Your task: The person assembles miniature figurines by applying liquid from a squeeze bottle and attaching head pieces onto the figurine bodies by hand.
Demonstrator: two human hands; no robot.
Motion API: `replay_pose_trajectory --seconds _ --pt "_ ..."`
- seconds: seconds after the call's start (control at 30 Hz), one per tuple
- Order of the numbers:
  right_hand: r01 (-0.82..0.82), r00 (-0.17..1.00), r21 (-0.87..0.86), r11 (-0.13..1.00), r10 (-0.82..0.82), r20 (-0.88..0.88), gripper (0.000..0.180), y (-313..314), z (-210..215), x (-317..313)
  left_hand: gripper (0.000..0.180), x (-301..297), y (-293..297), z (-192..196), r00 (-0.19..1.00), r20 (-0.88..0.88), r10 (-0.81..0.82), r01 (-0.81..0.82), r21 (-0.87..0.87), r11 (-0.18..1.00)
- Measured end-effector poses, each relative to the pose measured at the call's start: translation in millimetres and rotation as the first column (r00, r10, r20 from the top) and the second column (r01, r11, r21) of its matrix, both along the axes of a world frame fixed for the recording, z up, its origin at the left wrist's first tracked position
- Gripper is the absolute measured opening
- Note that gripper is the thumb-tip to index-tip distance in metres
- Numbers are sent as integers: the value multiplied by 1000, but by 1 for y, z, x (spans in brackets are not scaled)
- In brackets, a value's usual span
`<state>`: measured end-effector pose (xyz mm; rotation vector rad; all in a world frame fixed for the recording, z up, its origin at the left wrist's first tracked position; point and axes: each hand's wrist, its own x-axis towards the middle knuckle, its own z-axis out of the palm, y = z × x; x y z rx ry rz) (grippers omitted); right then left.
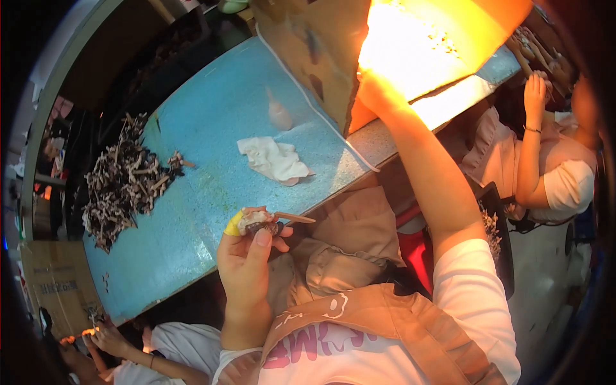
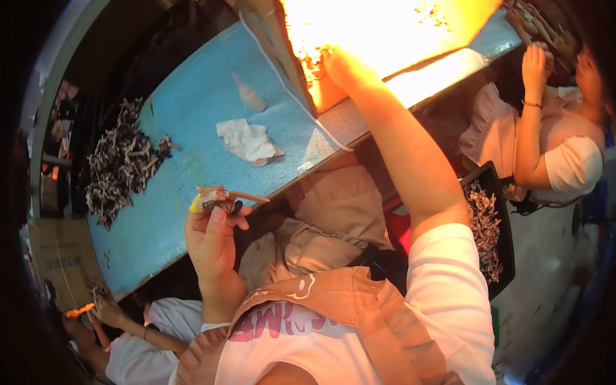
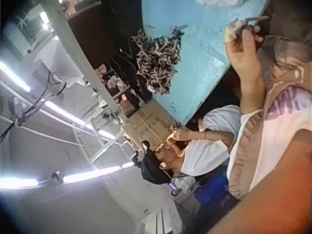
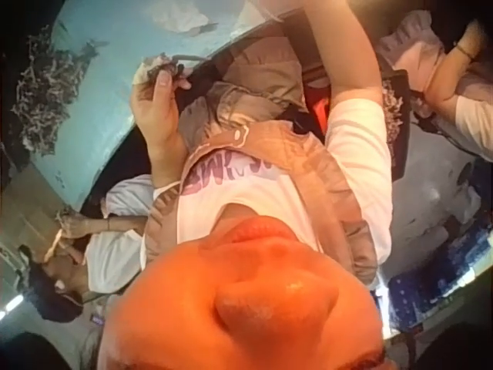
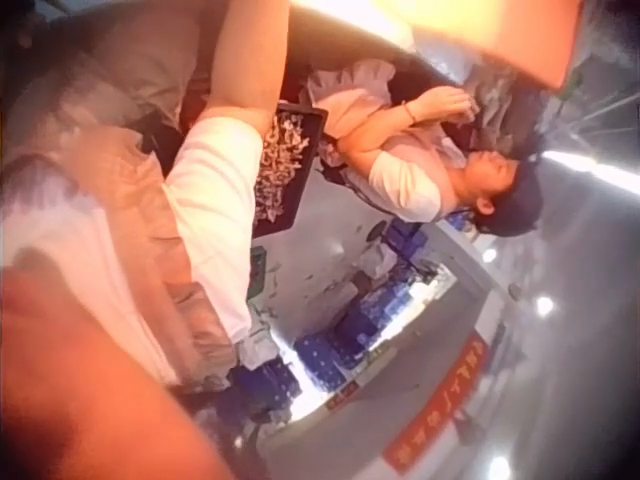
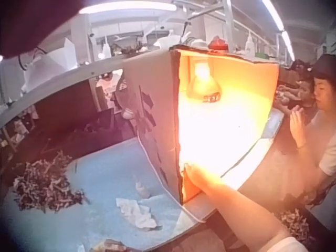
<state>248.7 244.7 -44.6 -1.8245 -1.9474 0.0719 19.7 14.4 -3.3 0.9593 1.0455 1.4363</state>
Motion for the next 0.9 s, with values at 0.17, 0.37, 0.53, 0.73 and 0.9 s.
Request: replay_pose_trajectory --seconds 0.17,0.37,0.53,0.73,0.9 --pt "-119 894 530 840 323 -312 18 -36 3 35 32 -2 1 0 990 137 -25 30 -36 999" --pt "-320 510 448 834 551 -661 24 -170 47 -37 32 11 14 -4 982 102 -157 152 49 987" --pt "-514 325 415 751 618 -715 26 -176 47 -62 29 6 13 -9 920 -385 -72 173 233 957" --pt "-560 519 474 679 734 -438 30 -177 47 -66 31 0 7 -8 856 -517 19 161 301 940" --pt "-570 648 462 680 717 -257 29 -177 47 -64 30 -3 6 -9 847 -532 23 160 296 942"
